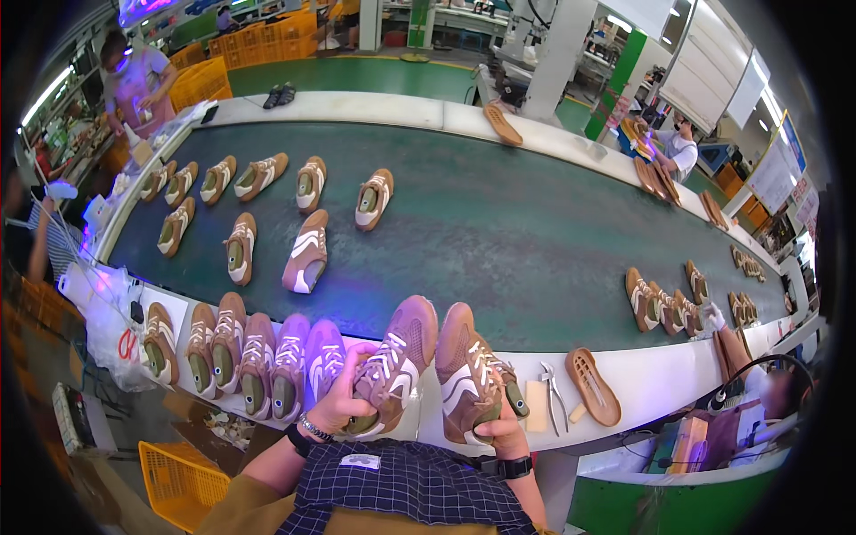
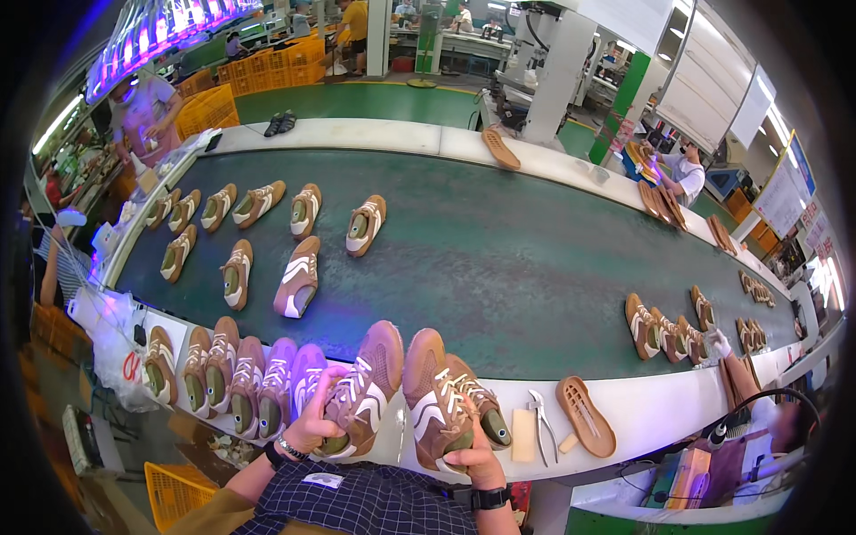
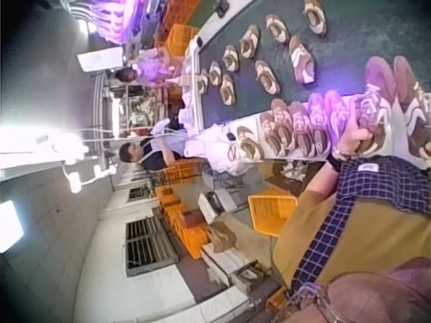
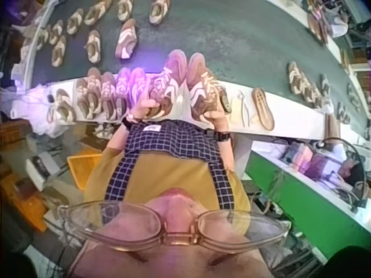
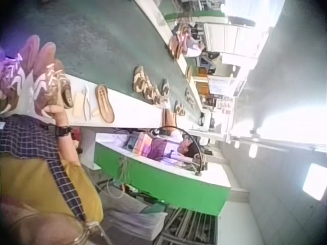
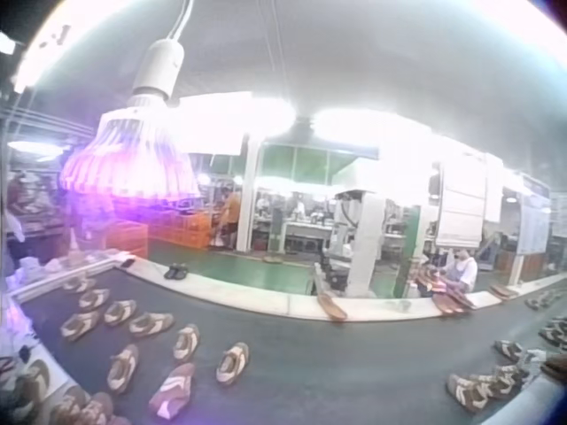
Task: The person repeatedly picks up pairs of brown and white sneakers from a conveyor belt, holds them under a purple UV light, and inspects the soles and uppers. The person then places the shoes back onto the moving belt. This cycle is performed continuously for multiple pairs of shoes.
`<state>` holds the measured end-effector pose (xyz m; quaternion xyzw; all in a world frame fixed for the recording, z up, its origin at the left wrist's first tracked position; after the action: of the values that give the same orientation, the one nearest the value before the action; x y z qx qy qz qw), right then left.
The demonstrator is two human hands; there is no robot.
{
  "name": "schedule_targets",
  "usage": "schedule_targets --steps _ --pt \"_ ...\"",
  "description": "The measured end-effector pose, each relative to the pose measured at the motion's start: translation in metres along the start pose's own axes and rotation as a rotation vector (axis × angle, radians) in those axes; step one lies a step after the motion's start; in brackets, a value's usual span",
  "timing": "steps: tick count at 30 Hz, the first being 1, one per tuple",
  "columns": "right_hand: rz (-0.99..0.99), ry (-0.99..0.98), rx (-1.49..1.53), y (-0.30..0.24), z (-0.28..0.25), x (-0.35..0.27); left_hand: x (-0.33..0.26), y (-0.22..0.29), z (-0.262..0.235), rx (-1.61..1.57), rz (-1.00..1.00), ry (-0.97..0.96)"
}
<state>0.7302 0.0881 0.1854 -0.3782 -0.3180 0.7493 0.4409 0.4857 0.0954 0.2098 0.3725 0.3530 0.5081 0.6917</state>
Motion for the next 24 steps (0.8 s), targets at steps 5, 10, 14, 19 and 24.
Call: schedule_targets --steps 5,10,14,19,24 --pt "-0.027 0.003 -0.018 -0.013 0.013 0.007 0.007 0.001 -0.009 -0.028 0.036 -0.002" --pt "0.047 -0.067 -0.012 -0.006 0.01 0.013 0.004 0.009 -0.008 -0.17 0.009 -0.014" --pt "0.131 -0.068 -0.034 -0.001 0.01 0.015 0.0 -0.003 -0.018 -0.295 -0.03 -0.071" --pt "0.217 -0.058 -0.021 0.013 0.005 0.016 -0.005 -0.006 -0.024 -0.308 -0.05 -0.022" --pt "0.218 -0.078 -0.031 0.015 0.009 0.018 -0.006 -0.01 -0.026 -0.335 -0.057 -0.027"
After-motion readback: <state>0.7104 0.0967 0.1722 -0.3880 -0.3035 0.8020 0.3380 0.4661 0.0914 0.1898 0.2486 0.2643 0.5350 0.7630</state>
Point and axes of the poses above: each hand's wrist, its own x-axis towards the middle knuckle, its own z-axis out of the palm, y = z × x, the point moved 7 cm from there along x, towards the middle knuckle, and after that the axes turned 2 degrees about -x, right-handed, at the moved point
